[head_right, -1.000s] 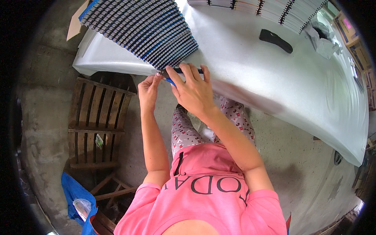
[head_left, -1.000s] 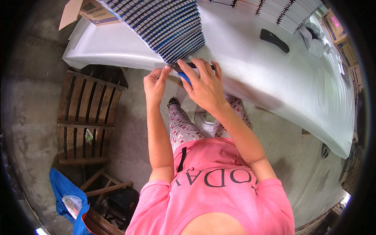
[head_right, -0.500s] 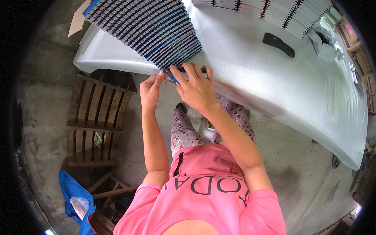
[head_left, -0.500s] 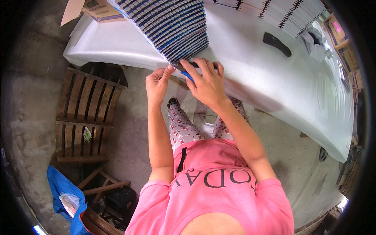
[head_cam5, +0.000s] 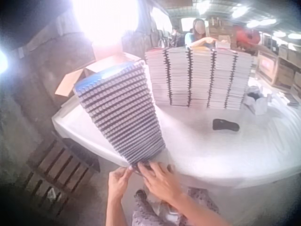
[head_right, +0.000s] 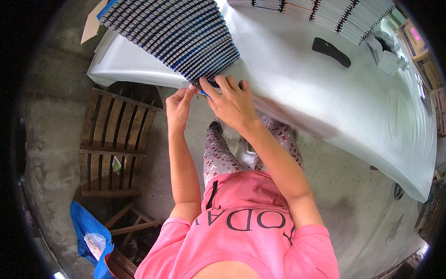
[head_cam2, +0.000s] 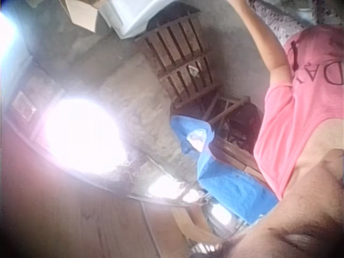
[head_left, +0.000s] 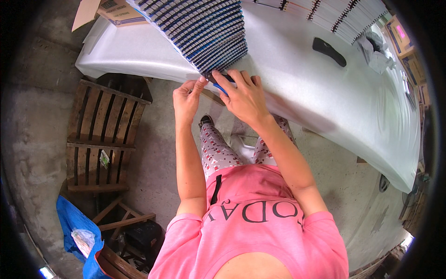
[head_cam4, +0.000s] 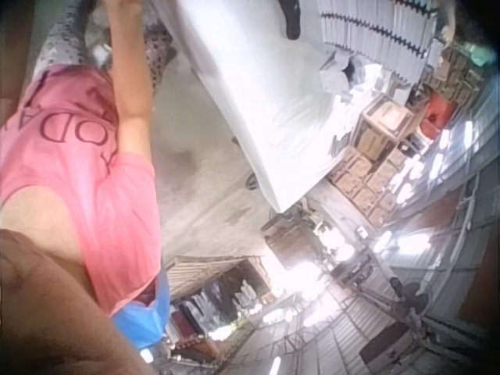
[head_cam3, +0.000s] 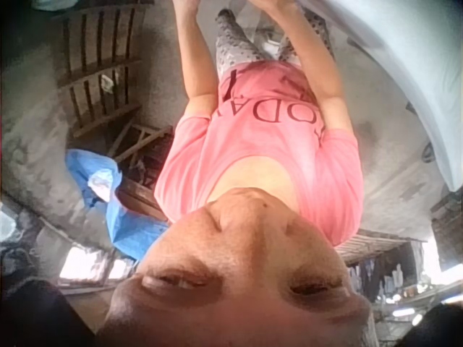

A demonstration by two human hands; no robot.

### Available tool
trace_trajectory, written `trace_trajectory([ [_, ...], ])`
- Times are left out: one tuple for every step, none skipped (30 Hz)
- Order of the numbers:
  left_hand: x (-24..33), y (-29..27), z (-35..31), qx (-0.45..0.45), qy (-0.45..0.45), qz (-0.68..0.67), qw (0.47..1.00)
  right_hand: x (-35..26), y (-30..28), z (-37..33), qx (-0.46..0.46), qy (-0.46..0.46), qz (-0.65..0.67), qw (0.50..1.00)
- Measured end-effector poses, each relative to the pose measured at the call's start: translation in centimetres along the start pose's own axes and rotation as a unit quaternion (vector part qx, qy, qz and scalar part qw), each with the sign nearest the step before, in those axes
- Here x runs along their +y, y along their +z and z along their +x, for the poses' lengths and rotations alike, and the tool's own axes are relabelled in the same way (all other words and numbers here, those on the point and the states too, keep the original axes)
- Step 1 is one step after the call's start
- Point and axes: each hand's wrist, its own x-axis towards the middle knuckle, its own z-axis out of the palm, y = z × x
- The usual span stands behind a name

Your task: The person uses a pair of shears to clip the excess metal wire from the spiral binding of a stack of notebooks on a table.

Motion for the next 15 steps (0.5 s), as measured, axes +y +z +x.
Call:
trace_trajectory([
  [0.1,0.0,-0.1,0.003,-0.006,-0.001,1.0,-0.2,0.0,0.0,-0.002,0.021,0.051,0.998],
  [0.3,0.1,-0.2,0.005,-0.012,-0.001,1.0,-0.4,0.0,0.0,-0.005,0.042,0.101,0.994],
  [0.5,0.1,-0.2,0.007,-0.018,-0.002,1.0,-0.7,0.0,0.1,-0.007,0.063,0.151,0.986],
  [0.6,0.1,-0.2,0.002,-0.022,0.002,1.0,-0.8,0.0,0.1,-0.03,0.095,0.212,0.972],
  [0.7,0.1,-0.2,-0.003,-0.027,0.006,1.0,-0.9,0.0,0.1,-0.054,0.126,0.272,0.953],
  [0.8,0.1,-0.1,-0.006,-0.031,0.011,0.999,-1.1,0.0,0.2,-0.077,0.154,0.331,0.928],
  [0.6,0.0,-0.1,-0.002,-0.023,0.006,1.0,-1.3,-0.1,0.3,-0.097,0.189,0.386,0.898],
  [0.2,0.0,0.0,0.002,-0.016,0.002,1.0,-1.5,-0.4,0.3,-0.117,0.222,0.44,0.862],
  [0.2,0.0,0.1,0.007,-0.007,-0.003,1.0,-1.6,-0.6,0.3,-0.136,0.253,0.491,0.822],
  [0.2,0.0,0.1,0.006,-0.009,0.004,1.0,-1.8,-0.5,0.0,-0.078,0.207,0.381,0.898],
  [0.3,0.0,0.0,0.005,-0.011,0.012,1.0,-1.9,-0.3,-0.5,-0.019,0.155,0.261,0.953],
  [0.4,-0.1,-0.1,0.006,-0.014,0.019,1.0,-2.0,-0.3,-0.8,0.039,0.1,0.135,0.985],
  [0.2,-0.1,0.0,0.007,-0.014,0.014,1.0,-1.9,-0.3,-0.9,0.063,0.084,0.107,0.989],
  [0.0,-0.1,0.1,0.007,-0.014,0.01,1.0,-1.8,-0.5,-0.9,0.085,0.068,0.079,0.991],
  [-0.1,-0.1,0.1,0.006,-0.015,0.005,1.0,-1.8,-0.6,-1.0,0.108,0.053,0.05,0.992],
])
